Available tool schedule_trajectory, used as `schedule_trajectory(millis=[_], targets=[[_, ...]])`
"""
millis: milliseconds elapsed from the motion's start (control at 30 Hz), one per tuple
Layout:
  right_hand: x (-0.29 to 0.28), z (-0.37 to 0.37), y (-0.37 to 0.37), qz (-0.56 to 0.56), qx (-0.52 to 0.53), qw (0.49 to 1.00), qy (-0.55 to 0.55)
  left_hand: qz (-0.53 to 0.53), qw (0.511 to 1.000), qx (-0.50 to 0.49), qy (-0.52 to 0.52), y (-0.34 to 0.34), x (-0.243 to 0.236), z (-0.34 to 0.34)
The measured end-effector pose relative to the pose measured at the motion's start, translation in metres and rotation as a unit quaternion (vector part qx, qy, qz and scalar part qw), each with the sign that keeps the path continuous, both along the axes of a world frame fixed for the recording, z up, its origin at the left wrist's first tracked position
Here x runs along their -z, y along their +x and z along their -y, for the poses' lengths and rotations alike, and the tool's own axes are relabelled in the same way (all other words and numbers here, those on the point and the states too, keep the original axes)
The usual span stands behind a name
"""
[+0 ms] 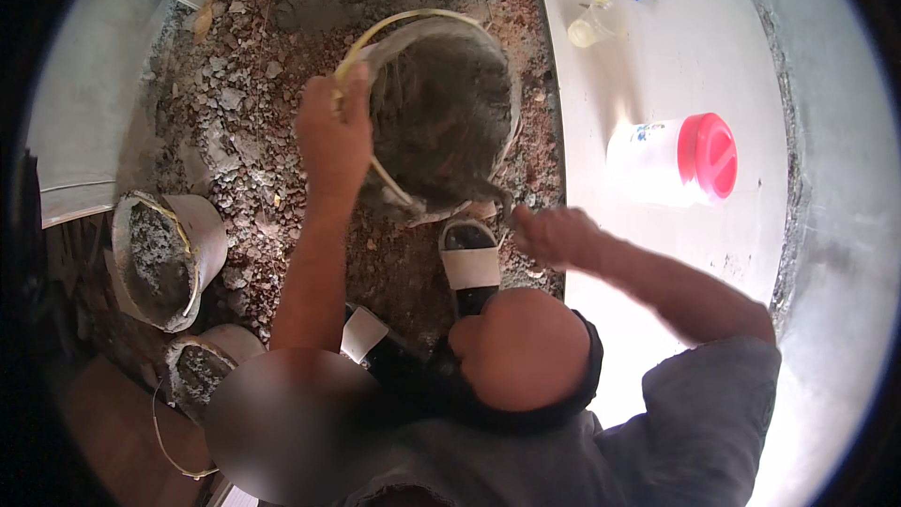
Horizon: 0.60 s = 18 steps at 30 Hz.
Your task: The person places a large white tile onto a prepared floor area and taps it with a rubber mallet to level it. They then mix cement in a bucket and spread it on the floor with a trowel to prepare for the next tile.
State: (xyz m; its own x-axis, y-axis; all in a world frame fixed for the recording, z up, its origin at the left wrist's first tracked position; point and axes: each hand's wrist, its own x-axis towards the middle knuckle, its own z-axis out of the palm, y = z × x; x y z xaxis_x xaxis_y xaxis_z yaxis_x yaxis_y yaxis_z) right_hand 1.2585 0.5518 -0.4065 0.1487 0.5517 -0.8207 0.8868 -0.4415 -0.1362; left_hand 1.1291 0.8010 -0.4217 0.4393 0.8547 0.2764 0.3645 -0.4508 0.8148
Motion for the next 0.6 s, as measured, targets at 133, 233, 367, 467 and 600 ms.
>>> schedule_trajectory(millis=[133, 233, 367, 467, 600], targets=[[0.012, -0.011, 0.064, 0.213, -0.181, 0.954, 0.106, 0.007, 1.0, -0.007, -0.027, 0.023, -0.005, 0.005], [0.001, -0.024, 0.074, 0.251, -0.162, 0.948, 0.108, 0.038, 0.994, -0.057, -0.09, 0.033, -0.008, 0.007], [-0.01, -0.016, 0.037, 0.123, -0.127, 0.977, 0.121, 0.02, 0.99, -0.125, -0.068, 0.025, -0.006, -0.008], [0.004, -0.017, 0.037, 0.092, -0.127, 0.987, 0.044, 0.05, 0.992, -0.104, -0.055, 0.019, -0.001, -0.014], [0.028, -0.066, 0.097, 0.312, -0.194, 0.927, 0.078, 0.01, 0.999, 0.036, -0.027, 0.026, 0.004, -0.009]])
